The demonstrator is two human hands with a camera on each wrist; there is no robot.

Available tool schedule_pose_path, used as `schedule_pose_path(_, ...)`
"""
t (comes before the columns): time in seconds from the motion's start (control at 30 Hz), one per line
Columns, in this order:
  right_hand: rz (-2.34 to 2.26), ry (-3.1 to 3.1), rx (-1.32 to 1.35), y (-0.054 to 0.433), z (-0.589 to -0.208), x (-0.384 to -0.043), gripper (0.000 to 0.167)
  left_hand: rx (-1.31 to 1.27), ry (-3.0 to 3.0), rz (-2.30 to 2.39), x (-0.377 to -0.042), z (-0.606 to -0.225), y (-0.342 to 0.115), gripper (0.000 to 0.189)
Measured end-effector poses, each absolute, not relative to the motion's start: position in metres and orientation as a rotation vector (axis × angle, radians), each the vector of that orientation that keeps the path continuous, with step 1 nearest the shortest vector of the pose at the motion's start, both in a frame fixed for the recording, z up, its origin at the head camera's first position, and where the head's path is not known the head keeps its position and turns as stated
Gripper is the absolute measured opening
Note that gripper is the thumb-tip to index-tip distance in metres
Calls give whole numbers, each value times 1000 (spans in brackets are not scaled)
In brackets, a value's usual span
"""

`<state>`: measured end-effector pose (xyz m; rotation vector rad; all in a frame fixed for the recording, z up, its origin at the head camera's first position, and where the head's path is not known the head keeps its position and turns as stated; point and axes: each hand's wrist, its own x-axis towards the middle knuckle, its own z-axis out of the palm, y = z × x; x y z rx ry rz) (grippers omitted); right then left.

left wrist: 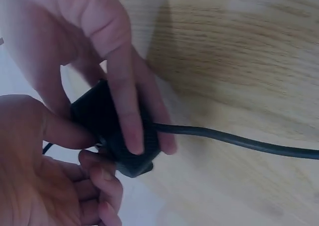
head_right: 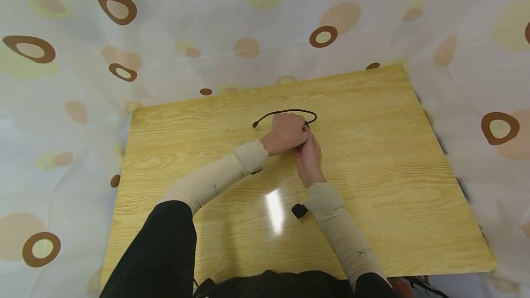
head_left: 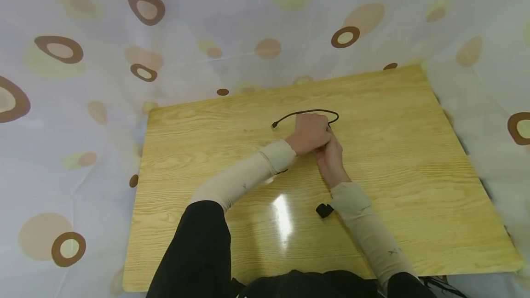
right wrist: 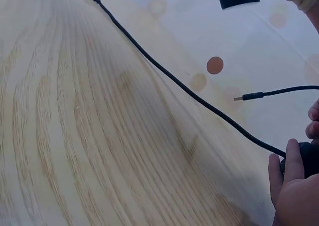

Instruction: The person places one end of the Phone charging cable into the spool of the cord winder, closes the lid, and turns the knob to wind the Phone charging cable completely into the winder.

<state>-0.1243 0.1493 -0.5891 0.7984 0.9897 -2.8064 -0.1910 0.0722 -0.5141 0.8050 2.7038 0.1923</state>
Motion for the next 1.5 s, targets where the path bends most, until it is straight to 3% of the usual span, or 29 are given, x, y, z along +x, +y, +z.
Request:
schedule_pose_path(0.23, -2874, 861, 864, 153, -588, -125, 25, 781, 2713, 138, -193, -511, 82, 34)
schedule_pose_path(0.37, -2828, 852, 889, 158, -584, -123, 23, 905, 2684, 154, -196, -513, 72, 27)
schedule_pose_path(0.6, -2784, 877, 822, 170, -582, -125, 54, 1487, 2584, -14, -209, -517, 42, 26)
schedule_pose_path(0.7, -2764, 879, 766, 175, -580, -125, 57, 1742, 2540, -158, -214, -519, 32, 34)
schedule_pose_path(0.87, -2722, 853, 693, 176, -578, -122, 58, 2033, 2484, -334, -222, -520, 24, 23)
schedule_pose_path(1.0, -2700, 854, 676, 176, -575, -119, 56, 2192, 2424, -570, -227, -515, 23, 28)
schedule_pose_path(1.5, -2712, 753, 678, 180, -574, -116, 59, 2393, 2155, -816, -237, -502, 34, 28)
